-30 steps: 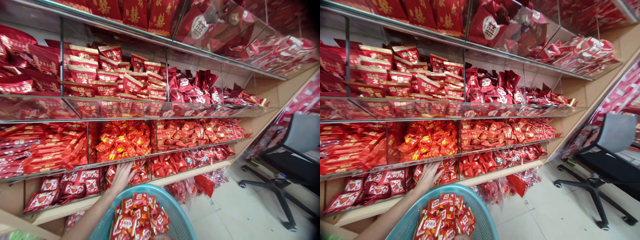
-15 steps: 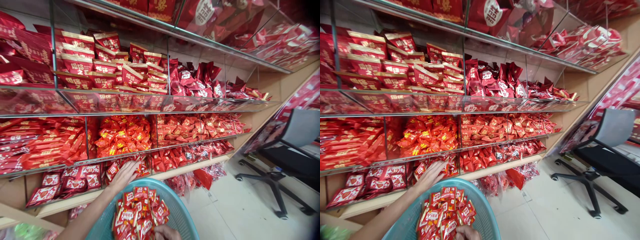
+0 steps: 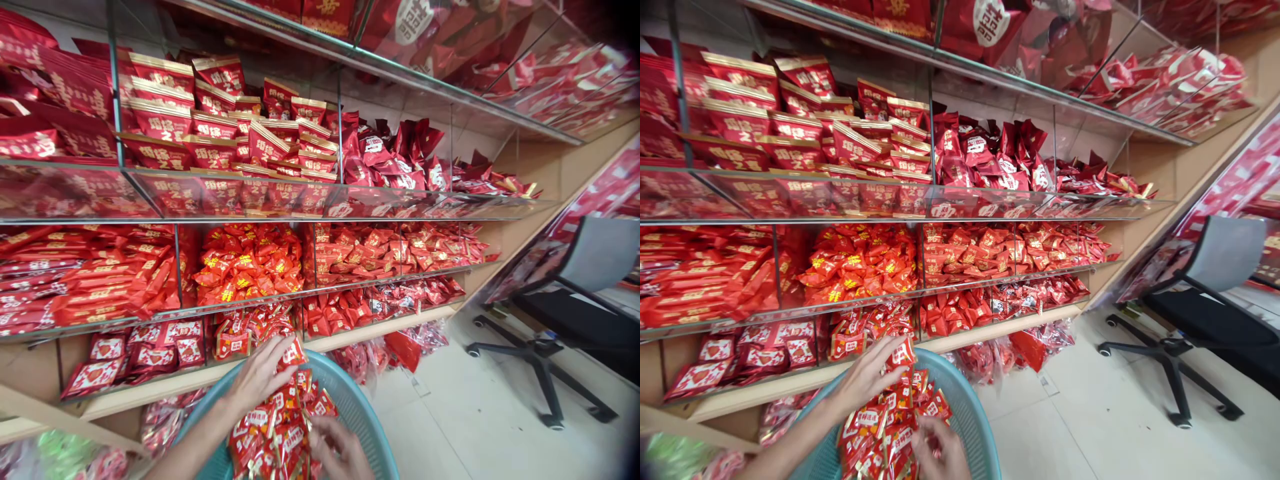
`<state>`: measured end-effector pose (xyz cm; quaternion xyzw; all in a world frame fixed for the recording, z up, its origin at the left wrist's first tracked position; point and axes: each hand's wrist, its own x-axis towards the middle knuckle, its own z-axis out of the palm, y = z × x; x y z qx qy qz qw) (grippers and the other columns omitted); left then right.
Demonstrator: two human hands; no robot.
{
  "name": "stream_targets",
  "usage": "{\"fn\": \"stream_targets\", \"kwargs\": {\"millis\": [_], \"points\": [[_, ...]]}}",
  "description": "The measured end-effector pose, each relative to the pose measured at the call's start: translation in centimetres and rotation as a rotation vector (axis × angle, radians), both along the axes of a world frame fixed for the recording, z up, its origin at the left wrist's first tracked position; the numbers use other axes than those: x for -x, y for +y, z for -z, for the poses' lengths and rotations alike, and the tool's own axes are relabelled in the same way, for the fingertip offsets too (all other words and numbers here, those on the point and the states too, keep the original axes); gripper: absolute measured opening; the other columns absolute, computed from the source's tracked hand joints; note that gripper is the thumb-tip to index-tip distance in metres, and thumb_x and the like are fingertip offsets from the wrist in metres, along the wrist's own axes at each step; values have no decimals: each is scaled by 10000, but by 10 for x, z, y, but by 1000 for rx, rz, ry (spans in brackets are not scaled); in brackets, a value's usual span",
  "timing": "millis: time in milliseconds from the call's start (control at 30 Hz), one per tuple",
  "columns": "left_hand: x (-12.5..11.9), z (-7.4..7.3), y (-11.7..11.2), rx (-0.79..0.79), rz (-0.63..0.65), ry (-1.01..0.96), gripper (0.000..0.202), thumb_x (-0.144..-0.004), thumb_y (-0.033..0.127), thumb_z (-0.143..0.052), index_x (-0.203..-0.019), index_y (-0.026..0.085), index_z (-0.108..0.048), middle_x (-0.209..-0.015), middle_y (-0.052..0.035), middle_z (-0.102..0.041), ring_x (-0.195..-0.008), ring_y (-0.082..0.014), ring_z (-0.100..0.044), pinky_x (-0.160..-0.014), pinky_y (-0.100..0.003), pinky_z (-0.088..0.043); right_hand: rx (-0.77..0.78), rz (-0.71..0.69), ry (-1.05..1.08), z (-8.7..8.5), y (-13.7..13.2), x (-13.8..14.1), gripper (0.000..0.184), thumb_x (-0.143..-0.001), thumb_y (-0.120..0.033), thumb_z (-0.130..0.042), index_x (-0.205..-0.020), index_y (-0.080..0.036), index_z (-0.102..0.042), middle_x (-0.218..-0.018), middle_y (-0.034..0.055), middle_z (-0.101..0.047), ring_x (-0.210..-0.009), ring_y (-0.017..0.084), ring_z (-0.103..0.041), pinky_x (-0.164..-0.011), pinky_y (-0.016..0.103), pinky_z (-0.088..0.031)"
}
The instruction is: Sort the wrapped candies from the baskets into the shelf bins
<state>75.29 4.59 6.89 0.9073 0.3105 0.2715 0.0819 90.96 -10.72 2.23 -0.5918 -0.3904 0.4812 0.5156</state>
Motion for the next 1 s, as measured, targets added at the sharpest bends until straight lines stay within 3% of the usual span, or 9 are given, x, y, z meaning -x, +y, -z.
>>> {"fn": "stream_targets", "kwargs": {"millis": [100,167,267,367,533,633,733,833,1000], "points": [[-5,-13,-30,90,31,-31,517,-848,360,-488,-1345,268,-382,-1256,-62,-553,-1140,-197,-532,-942,-309,-469,-25,-20,48,-33,16,-3,513,-702,-581,-615,-1030,-187,-633,-847,71,-638,-710,186,-567,-499,235,-458],[-7,-19,-45,172,67,-53,506,-846,339,-494,-1338,290,-392,-1245,-46,-559,-1137,-189,-531,-949,-309,-463,-73,-14,76,-50,26,-3,425,-730,-549,-607,-931,-179,-663,-779,54,-633,-693,176,-560,-539,242,-464],[-9,-19,-61,342,44,-184,519,-807,360,-555,-1308,309,-431,-1270,-39,-544,-1179,-203,-495,-995,-343,-424,-115,13,128,-60,31,-2,366,-766,-519,-585,-784,-167,-686,-693,34,-622,-650,158,-551,-584,250,-463],[-14,-11,-75,656,-128,-516,566,-751,432,-608,-1272,266,-463,-1270,-73,-545,-1110,-210,-549,-932,-336,-470,-89,51,198,-61,28,1,378,-771,-519,-581,-827,-165,-701,-708,42,-645,-669,170,-576,-627,268,-469],[-17,7,-95,1135,-221,-706,384,-706,542,-603,-762,164,-641,-700,-38,-679,-638,-151,-620,-609,-244,-504,-46,87,269,-57,22,4,389,-755,-532,-595,-780,-159,-704,-661,40,-650,-648,173,-583,-640,276,-462],[-12,11,-99,1146,-209,-708,395,-702,556,-600,-647,165,-631,-609,-21,-655,-588,-135,-593,-586,-229,-477,-54,150,266,-54,22,-1,368,-744,-520,-615,-726,-161,-695,-634,27,-638,-611,153,-558,-621,260,-445],[-9,5,-98,1162,-176,-705,388,-674,560,-626,-729,177,-658,-694,-29,-677,-664,-155,-618,-633,-243,-488,-43,200,256,-52,22,-10,382,-732,-535,-619,-748,-162,-703,-626,30,-637,-596,155,-549,-604,261,-438],[-14,-7,-95,1166,-158,-707,405,-663,561,-635,-819,187,-643,-713,-18,-662,-661,-147,-602,-597,-235,-476,-70,171,197,-55,20,-14,398,-741,-547,-602,-774,-165,-711,-652,40,-643,-624,166,-553,-611,265,-439],[-23,-13,-97,1119,-148,-661,397,-672,571,-616,-659,177,-577,-596,5,-613,-551,-118,-543,-534,-219,-433,-62,84,130,-61,12,-8,418,-747,-568,-577,-721,-173,-712,-636,37,-630,-644,178,-554,-635,275,-442]]}}
